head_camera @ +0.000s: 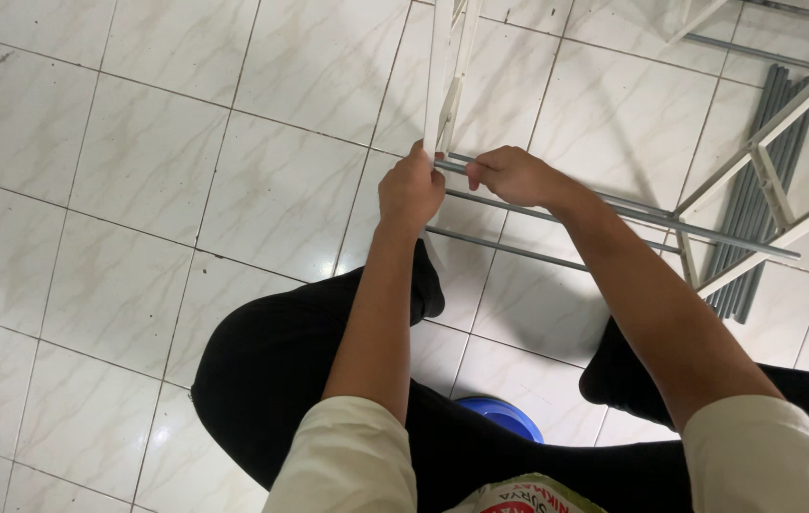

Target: The person assembles a white plastic shelving unit by inserting gray metal rods into the side frames. They sit on the floor, pick up rods one by one, and slide them into the designated slots on the shelving frame.

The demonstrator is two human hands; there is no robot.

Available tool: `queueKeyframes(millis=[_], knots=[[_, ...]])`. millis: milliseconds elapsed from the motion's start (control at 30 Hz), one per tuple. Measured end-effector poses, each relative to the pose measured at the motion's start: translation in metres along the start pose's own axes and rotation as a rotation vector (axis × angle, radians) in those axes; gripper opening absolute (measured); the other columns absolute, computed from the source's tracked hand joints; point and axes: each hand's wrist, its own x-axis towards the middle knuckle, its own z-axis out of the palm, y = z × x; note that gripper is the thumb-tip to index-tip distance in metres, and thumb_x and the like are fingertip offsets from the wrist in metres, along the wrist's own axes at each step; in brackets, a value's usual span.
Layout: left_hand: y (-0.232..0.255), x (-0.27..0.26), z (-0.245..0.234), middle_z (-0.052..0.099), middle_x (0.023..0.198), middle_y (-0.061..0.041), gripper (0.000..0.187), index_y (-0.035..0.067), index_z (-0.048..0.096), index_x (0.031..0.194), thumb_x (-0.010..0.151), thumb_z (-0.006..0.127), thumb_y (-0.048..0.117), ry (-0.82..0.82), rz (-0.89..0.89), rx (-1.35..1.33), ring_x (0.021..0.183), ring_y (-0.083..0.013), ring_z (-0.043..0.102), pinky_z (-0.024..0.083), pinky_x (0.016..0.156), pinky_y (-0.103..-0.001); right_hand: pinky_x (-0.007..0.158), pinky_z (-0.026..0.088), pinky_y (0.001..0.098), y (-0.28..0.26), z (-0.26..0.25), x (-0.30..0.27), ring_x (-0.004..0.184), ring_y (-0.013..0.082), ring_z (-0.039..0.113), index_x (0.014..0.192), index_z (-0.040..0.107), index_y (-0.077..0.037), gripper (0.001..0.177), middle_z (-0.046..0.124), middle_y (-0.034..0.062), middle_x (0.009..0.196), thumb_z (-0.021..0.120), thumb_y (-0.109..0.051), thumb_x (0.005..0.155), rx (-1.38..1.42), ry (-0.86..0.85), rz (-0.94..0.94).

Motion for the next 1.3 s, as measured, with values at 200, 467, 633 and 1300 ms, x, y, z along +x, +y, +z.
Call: queueKeyframes(millis=[200, 467, 633, 1300], knots=[[0.001, 0.003, 0.004, 0.075, 0.090, -0.013, 0.031, 0.011, 0.062, 0.118, 0.087, 0.062, 0.009, -0.007, 0.018, 0.022, 0.085, -0.0345, 0.072, 0.056, 0.076, -0.048, 0.056, 0.055, 0.0383, 0.014, 0.033, -0.026, 0.072, 0.0226, 0.067, 0.106, 0.067, -0.005, 0.024, 0.069, 0.0066, 0.082, 0.066, -0.029, 0.105, -0.630, 0.593, -0.501], [-0.003, 0.001, 0.005, 0.075, 0.090, -0.014, 0.029, 0.010, 0.062, 0.116, 0.087, 0.061, 0.009, 0.013, -0.010, 0.019, 0.085, -0.0351, 0.072, 0.057, 0.077, -0.048, 0.064, 0.055, 0.0434, -0.008, 0.022, -0.015, 0.068, 0.0285, 0.067, 0.106, 0.065, -0.009, 0.031, 0.069, 0.0108, 0.076, 0.051, -0.037, 0.111, -0.633, 0.224, -0.144], [-0.004, 0.000, 0.003, 0.075, 0.090, -0.015, 0.031, 0.008, 0.060, 0.118, 0.086, 0.061, 0.010, -0.010, -0.020, 0.018, 0.085, -0.0362, 0.072, 0.056, 0.077, -0.049, 0.075, 0.054, 0.0522, -0.018, 0.001, -0.005, 0.077, 0.0345, 0.061, 0.095, 0.069, -0.004, 0.049, 0.064, 0.0191, 0.077, 0.046, -0.044, 0.110, -0.048, -0.048, 0.020], [-0.001, 0.000, 0.007, 0.075, 0.093, -0.016, 0.044, 0.007, 0.055, 0.130, 0.087, 0.062, 0.010, -0.031, -0.005, 0.041, 0.087, -0.0355, 0.072, 0.057, 0.078, -0.048, 0.077, 0.055, 0.0462, 0.007, 0.010, 0.010, 0.081, 0.0273, 0.068, 0.098, 0.074, -0.008, 0.041, 0.074, 0.0135, 0.086, 0.053, -0.042, 0.108, -0.088, 0.052, -0.103]])
